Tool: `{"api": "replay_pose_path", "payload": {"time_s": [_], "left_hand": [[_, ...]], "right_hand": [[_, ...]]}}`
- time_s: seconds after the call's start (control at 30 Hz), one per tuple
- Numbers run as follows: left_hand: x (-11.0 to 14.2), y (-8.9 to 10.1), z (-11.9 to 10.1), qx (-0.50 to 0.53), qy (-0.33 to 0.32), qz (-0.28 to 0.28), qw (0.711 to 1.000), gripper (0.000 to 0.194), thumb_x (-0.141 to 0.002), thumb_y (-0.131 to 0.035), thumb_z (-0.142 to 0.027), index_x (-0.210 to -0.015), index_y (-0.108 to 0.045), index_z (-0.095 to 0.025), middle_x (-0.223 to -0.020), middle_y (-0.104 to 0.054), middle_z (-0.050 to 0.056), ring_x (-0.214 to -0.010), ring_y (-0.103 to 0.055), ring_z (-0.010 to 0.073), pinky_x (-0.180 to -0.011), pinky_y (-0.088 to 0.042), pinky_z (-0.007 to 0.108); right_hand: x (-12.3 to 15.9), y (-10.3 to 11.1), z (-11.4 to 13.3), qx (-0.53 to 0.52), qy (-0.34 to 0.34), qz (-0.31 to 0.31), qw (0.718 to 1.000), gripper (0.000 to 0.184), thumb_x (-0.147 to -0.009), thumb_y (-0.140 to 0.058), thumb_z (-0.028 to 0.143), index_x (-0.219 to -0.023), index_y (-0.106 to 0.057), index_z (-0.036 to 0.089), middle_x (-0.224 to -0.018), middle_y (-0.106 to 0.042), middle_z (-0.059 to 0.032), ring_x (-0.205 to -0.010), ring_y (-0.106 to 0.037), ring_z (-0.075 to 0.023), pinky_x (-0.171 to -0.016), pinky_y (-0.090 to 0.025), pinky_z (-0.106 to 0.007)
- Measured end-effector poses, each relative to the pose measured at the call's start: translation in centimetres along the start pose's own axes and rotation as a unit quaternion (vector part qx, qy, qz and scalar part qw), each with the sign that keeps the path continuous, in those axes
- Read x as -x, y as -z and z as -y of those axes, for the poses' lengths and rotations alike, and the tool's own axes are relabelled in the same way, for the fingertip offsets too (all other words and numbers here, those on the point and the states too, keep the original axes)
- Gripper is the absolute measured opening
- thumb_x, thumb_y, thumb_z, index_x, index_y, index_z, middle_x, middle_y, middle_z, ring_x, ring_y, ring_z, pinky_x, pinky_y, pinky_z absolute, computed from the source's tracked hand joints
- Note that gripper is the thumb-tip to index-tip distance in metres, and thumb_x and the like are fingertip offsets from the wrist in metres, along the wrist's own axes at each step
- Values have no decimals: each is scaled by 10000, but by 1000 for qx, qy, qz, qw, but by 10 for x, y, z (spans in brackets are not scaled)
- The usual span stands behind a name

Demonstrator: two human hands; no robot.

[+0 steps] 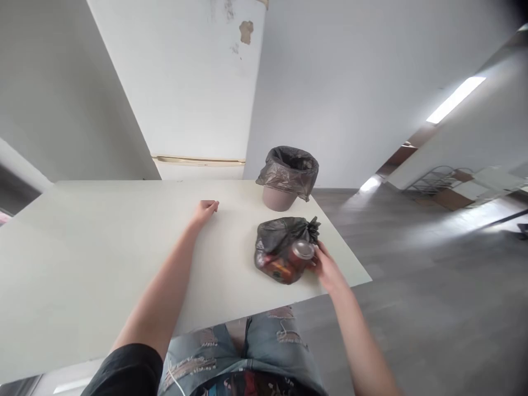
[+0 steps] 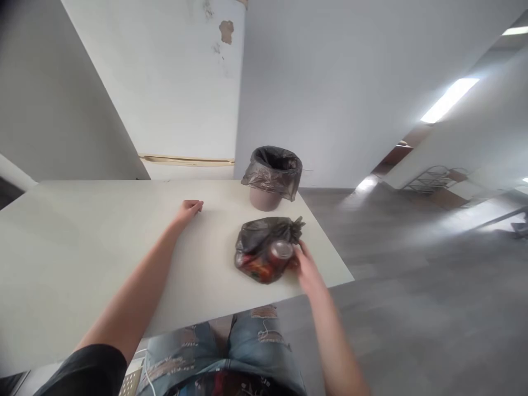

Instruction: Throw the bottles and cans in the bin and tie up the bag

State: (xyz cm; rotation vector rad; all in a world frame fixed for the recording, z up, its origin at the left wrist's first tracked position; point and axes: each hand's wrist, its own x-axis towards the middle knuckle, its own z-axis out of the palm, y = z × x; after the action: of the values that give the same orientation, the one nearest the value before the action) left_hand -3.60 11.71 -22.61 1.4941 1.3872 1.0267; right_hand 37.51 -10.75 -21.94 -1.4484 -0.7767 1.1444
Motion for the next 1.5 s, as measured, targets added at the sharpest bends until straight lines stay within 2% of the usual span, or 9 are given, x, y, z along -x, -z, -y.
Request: {"api": "replay_pose_path", "payload": {"time_s": [0.13, 0.23, 0.37, 0.5, 0.77, 1.13, 1.23, 1.33, 1.5], "left_hand": [[17, 3, -20, 14, 23, 13, 1000, 412, -874, -569, -551, -773, -701, -173, -742, -707, 83, -664, -585, 180, -644, -447, 305], [48, 14, -45, -7, -63, -29, 998, 446, -977, -490, -553, -1001, -758, -197, -1035, -788, 104, -954, -695, 233, -851, -529, 348], [81, 19, -62, -185, -192, 16, 964, 430, -965, -621, -508, -1309, -743, -281, -1335, -744, 76, -1269, -636, 325, -1108, -457, 452], [78, 25, -42, -254, -208, -3, 945, 300, -920, -585, -245, -1130, -798, -236, -1219, -782, 85, -1195, -672, 319, -1114, -454, 469], [79, 32, -1, -235, -229, -274, 904, 350, -949, -432, -141, -1069, -746, -238, -1021, -756, 88, -1034, -649, 278, -1064, -446, 465], [75, 53, 8, -212, -118, -462, 853, 312, -914, -419, -90, -1008, -671, -247, -996, -728, 82, -1051, -598, 291, -1015, -426, 458], [73, 63, 12, -189, -111, -479, 850, 294, -912, -425, -105, -1019, -662, -244, -1002, -705, 85, -1049, -603, 279, -1005, -449, 434], [74, 66, 12, -166, -126, -472, 857, 292, -922, -419, -131, -1051, -662, -228, -1021, -686, 95, -1034, -606, 267, -975, -478, 406], [90, 54, -9, -225, -205, -378, 874, 314, -991, -480, -286, -1210, -693, -211, -1221, -702, 128, -1189, -574, 307, -1125, -411, 476]], "right_hand": [[-1, -81, -28, 64, 97, 11, 993, 489, -891, -682, 622, -1214, -556, 276, -1096, -737, -82, -912, -730, -280, -677, -628, -396], [-11, -135, -35, 149, 175, 36, 973, 337, -949, -601, 567, -1053, -559, 249, -1006, -719, -96, -933, -713, -286, -826, -625, -447], [-24, -191, -17, 248, 270, 227, 902, 226, -1022, -509, 442, -1049, -590, 232, -999, -723, -88, -919, -699, -257, -890, -589, -417], [-38, -220, 2, 254, 332, 398, 817, 172, -969, -667, 362, -1086, -679, 236, -1029, -745, -41, -896, -695, -202, -864, -558, -334], [-78, -215, -11, 303, 500, 340, 736, 488, -1046, -570, 402, -617, -411, 233, -609, -478, 11, -637, -483, -168, -640, -388, -307], [-108, -199, -1, 260, 522, 226, 780, 356, -816, -553, 115, -592, -304, 236, -961, -699, -72, -879, -576, -251, -797, -492, -421], [-110, -198, -3, 266, 478, 200, 813, 131, -807, -518, 127, -770, -526, 252, -817, -659, -27, -784, -580, -227, -788, -494, -390], [-108, -197, 0, 253, 451, 194, 834, 297, -813, -496, 140, -1044, -651, 246, -919, -679, -41, -831, -603, -234, -793, -511, -377], [-95, -195, 10, 272, 511, 207, 789, 357, -942, -608, 285, -1295, -656, 251, -1245, -652, -114, -1147, -601, -306, -1015, -493, -486]]}}
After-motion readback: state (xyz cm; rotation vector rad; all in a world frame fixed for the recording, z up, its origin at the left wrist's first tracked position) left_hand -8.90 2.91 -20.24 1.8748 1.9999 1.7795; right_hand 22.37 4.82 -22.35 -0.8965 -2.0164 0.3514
